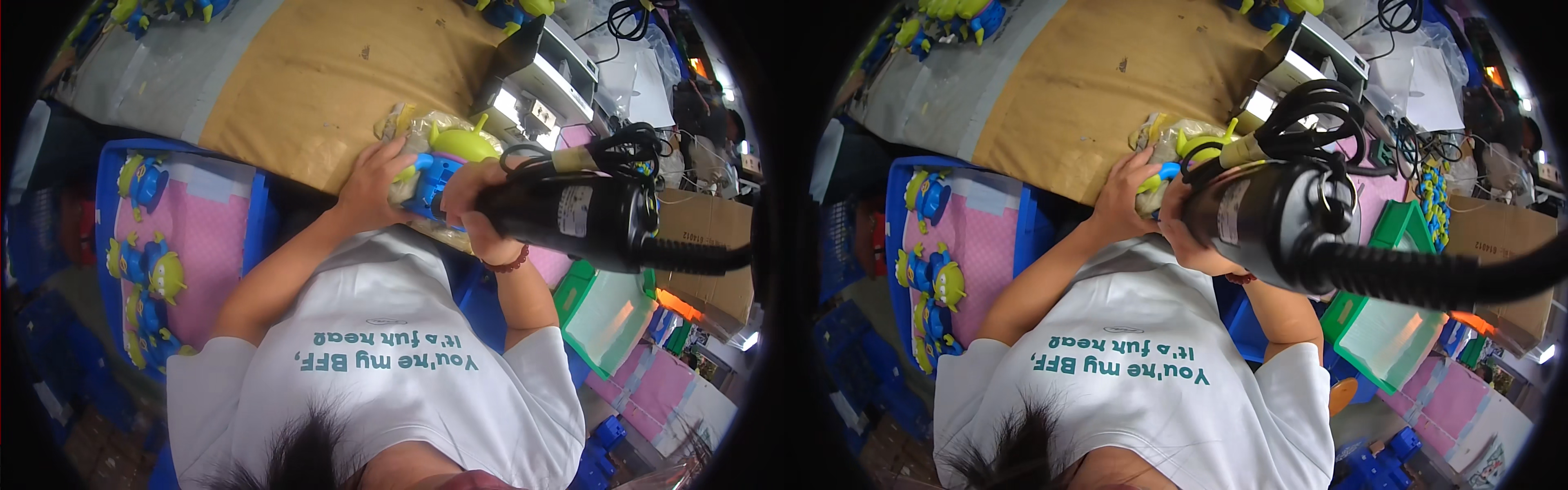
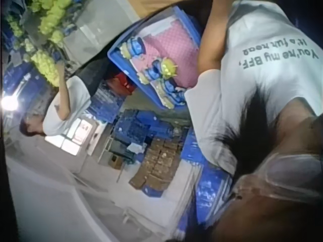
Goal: Seal plastic bags containing toy figurines using a heat gun.
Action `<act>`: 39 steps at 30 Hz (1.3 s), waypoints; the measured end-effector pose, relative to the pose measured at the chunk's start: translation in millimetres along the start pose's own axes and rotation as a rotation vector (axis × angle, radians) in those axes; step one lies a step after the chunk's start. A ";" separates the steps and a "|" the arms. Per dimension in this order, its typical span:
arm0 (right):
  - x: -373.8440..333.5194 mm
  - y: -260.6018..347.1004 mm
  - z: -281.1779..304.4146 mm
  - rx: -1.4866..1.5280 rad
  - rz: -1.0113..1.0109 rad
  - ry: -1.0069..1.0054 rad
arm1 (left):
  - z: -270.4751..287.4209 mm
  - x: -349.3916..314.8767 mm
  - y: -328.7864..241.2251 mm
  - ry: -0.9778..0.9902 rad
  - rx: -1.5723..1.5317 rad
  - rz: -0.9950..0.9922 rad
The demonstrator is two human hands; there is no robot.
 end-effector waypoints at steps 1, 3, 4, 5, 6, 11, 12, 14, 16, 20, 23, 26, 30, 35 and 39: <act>-1.1 -3.1 0.7 0.017 -0.016 0.015 | 0.6 2.2 -0.6 -0.011 -0.003 -0.008; -3.9 -6.5 0.3 0.055 -0.046 0.039 | 1.4 4.2 -1.9 0.011 -0.002 0.000; -6.1 -7.0 -0.3 0.070 -0.065 0.047 | 1.1 3.1 -2.5 0.012 -0.006 0.008; -6.7 -7.4 -0.6 0.083 -0.073 0.059 | 0.8 2.3 -2.8 0.014 -0.011 0.015; -5.6 -8.4 -0.3 0.094 -0.082 0.066 | 1.3 2.5 -2.8 0.009 -0.012 0.011; 6.8 1.0 -2.1 0.050 -0.029 0.046 | -1.2 1.5 1.3 0.027 -0.020 0.006; 9.8 3.9 -2.9 0.025 0.001 0.037 | -1.6 0.1 2.1 0.040 -0.018 0.019; 12.0 9.4 -1.3 0.043 0.015 -0.004 | -3.6 0.4 3.5 0.063 -0.023 0.038; 15.9 19.2 0.6 0.104 0.033 -0.054 | -3.0 0.9 3.2 0.045 -0.029 0.030; 35.7 65.9 21.8 0.137 0.177 -0.159 | -0.7 2.6 0.7 0.039 -0.019 0.022; 54.7 116.9 58.2 0.029 0.332 -0.183 | -4.2 3.6 1.2 0.125 0.010 0.083; 67.8 165.2 110.4 -0.198 0.614 -0.382 | -9.8 1.7 4.6 0.113 -0.015 0.065; 76.2 153.1 186.5 -0.652 0.688 -0.661 | -12.3 5.1 -0.4 0.068 -0.036 0.006; 62.0 132.6 153.8 -0.689 0.645 -0.523 | -5.8 4.3 -1.0 0.051 -0.012 0.013; 54.1 133.7 130.6 -0.459 0.522 -0.462 | -5.7 7.0 -1.9 0.092 0.003 0.031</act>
Point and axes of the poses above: each hand's wrist, its own x-axis towards the middle knuckle, its own z-axis out of the back of the hand, y = z × x, the point moved 8 cm from there along x, towards the middle knuckle, and after that the axes turned 9 degrees about x, right-handed, at the moved point
